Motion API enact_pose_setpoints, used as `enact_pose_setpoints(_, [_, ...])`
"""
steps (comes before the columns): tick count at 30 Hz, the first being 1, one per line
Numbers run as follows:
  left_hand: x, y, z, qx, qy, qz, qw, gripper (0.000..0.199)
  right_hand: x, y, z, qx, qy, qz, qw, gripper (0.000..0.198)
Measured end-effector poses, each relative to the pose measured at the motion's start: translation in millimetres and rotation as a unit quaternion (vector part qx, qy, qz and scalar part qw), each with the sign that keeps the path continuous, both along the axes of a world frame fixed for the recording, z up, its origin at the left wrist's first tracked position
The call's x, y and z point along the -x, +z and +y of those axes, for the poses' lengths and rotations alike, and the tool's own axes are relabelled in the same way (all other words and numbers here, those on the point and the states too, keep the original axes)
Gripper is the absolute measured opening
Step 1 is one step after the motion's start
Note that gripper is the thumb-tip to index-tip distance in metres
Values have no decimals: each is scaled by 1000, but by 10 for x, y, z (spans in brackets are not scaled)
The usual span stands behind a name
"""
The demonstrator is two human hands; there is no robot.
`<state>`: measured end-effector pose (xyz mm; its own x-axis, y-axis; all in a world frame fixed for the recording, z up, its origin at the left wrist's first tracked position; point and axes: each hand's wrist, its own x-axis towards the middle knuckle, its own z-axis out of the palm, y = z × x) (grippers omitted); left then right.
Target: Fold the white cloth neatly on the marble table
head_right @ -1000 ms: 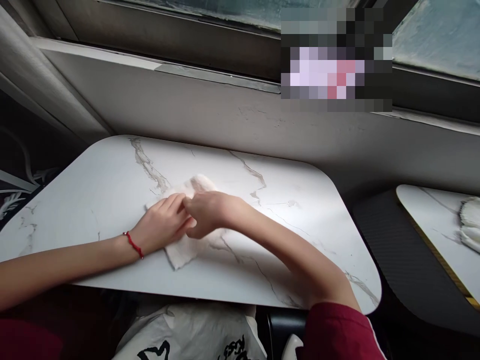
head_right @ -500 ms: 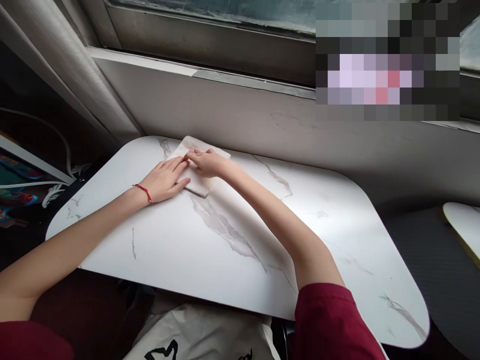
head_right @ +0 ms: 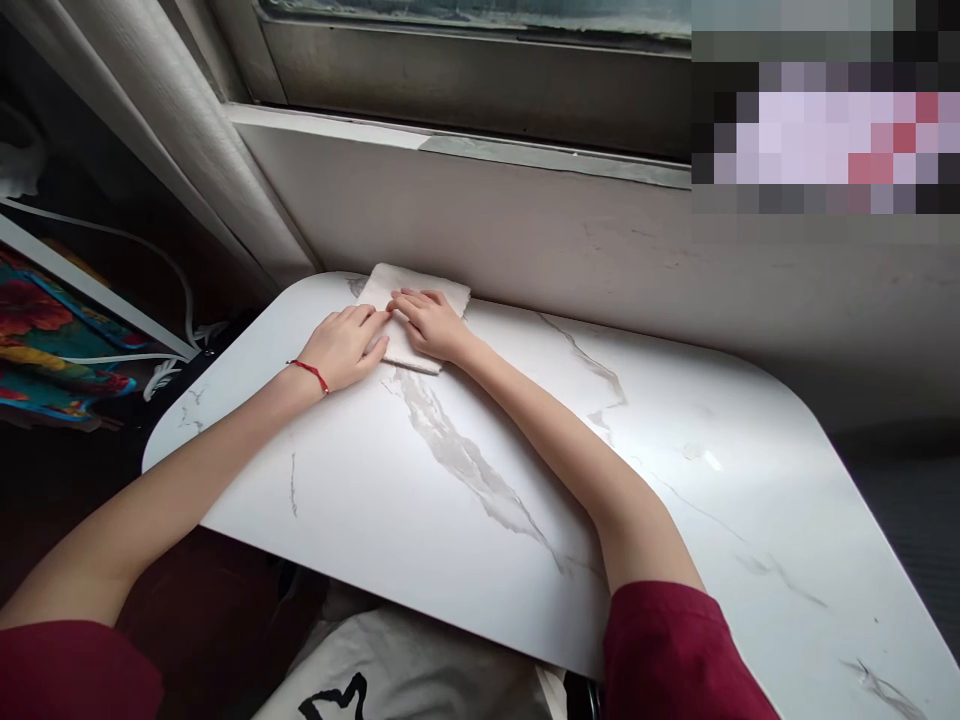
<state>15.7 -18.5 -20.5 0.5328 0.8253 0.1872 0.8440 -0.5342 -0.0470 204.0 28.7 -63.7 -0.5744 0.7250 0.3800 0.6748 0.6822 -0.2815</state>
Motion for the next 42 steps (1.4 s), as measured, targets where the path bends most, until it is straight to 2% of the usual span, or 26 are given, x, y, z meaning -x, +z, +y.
enact_pose_setpoints(5, [-9,176,-88,7,61,-11,998,34,53,-46,-243,-41,19,-33,998,49])
enact_pose_setpoints(9, [77,354,-124,63,120,-11,991,31,225,-63,-575,-71,38,-41,996,50])
enact_pose_setpoints(12, [219,494,-142,137,153,3,979,34,406,-61,-874,-90,54,-38,994,49])
enact_pose_setpoints(16, [420,637,-285,286,145,71,944,35,653,-30,-1275,-107,98,-29,989,52])
enact_pose_setpoints(18, [468,656,-437,286,155,122,938,35,747,-16,-1420,-112,115,-24,987,54])
enact_pose_setpoints(21, [485,597,-700,214,202,181,938,41,847,-3,-1509,-118,135,-19,984,54])
enact_pose_setpoints(25, [579,475,-916,178,267,190,928,46,1032,11,-1445,-123,177,-34,976,50])
enact_pose_setpoints(29, [855,446,-870,179,312,192,913,47,1401,2,-1314,-134,188,-53,971,50])
enact_pose_setpoints(32, [1048,454,-727,189,335,194,903,47,1680,-27,-1181,-143,189,-61,970,49])
enact_pose_setpoints(35, [1119,418,-549,149,338,200,908,46,1826,-64,-995,-143,174,-52,973,49])
enact_pose_setpoints(39, [1008,317,-245,66,331,182,924,45,1751,-77,-654,-126,165,-53,977,50])
enact_pose_setpoints(42, [795,285,55,50,335,149,929,44,1547,-40,-366,-106,153,-60,981,48])
